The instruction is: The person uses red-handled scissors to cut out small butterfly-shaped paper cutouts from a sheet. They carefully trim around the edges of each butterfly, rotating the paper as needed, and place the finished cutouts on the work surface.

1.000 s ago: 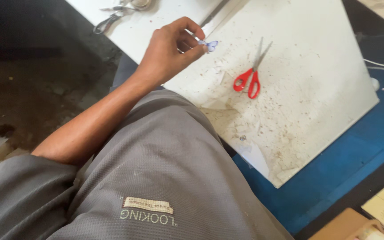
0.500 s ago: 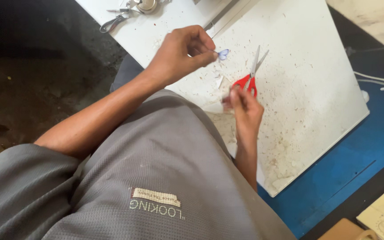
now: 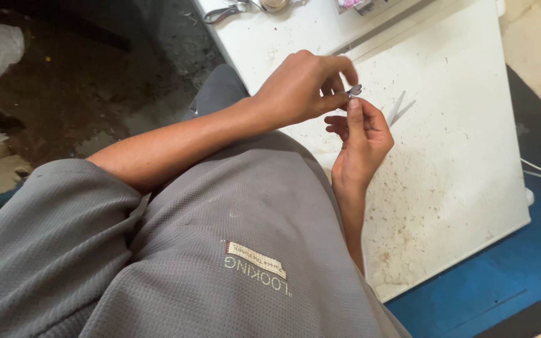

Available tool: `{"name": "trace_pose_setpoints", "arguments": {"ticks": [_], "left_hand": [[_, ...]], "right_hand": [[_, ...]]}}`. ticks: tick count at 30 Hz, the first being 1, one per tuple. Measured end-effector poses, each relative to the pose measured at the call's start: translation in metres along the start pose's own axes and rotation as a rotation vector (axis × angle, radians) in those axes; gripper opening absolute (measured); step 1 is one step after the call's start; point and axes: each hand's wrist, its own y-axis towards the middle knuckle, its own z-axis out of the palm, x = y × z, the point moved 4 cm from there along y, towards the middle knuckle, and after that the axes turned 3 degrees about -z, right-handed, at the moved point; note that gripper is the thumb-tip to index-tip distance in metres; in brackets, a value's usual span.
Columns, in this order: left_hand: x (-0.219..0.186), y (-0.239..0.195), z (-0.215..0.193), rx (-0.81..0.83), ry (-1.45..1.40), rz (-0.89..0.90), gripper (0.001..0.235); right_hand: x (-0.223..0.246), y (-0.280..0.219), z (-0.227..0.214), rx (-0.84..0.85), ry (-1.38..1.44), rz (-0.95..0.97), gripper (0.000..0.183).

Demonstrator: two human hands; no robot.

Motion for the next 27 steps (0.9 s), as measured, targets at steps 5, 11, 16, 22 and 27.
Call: {"name": "trace_pose_setpoints", "arguments": {"ticks": [5, 11, 16, 22, 27], "left_hand": [[-0.001, -0.001, 0.012, 0.064, -0.025, -0.024, 0.013], [-0.001, 0.002, 0.015, 0.135, -0.182, -0.056, 0.020], [-0.003, 0.006, 0.013, 0.158, -0.284, -0.069, 0.020], [-0.003, 0.007, 0.009, 0.230, -0.419, -0.160, 0.018], [-0.007, 0.009, 0.012, 0.270, -0.531, -0.210, 0.017]], "right_hand": [[0.000, -0.006, -0.014, -0.054, 0.020, -0.054, 0.017], [0.007, -0.005, -0.021, -0.058, 0.073, -0.091, 0.011], [0.015, -0.005, -0.018, -0.022, 0.137, -0.122, 0.010], [0.021, -0.007, -0.011, -0.032, 0.185, -0.156, 0.010], [0.028, -0.009, -0.009, -0.057, 0.180, -0.232, 0.010]]}}
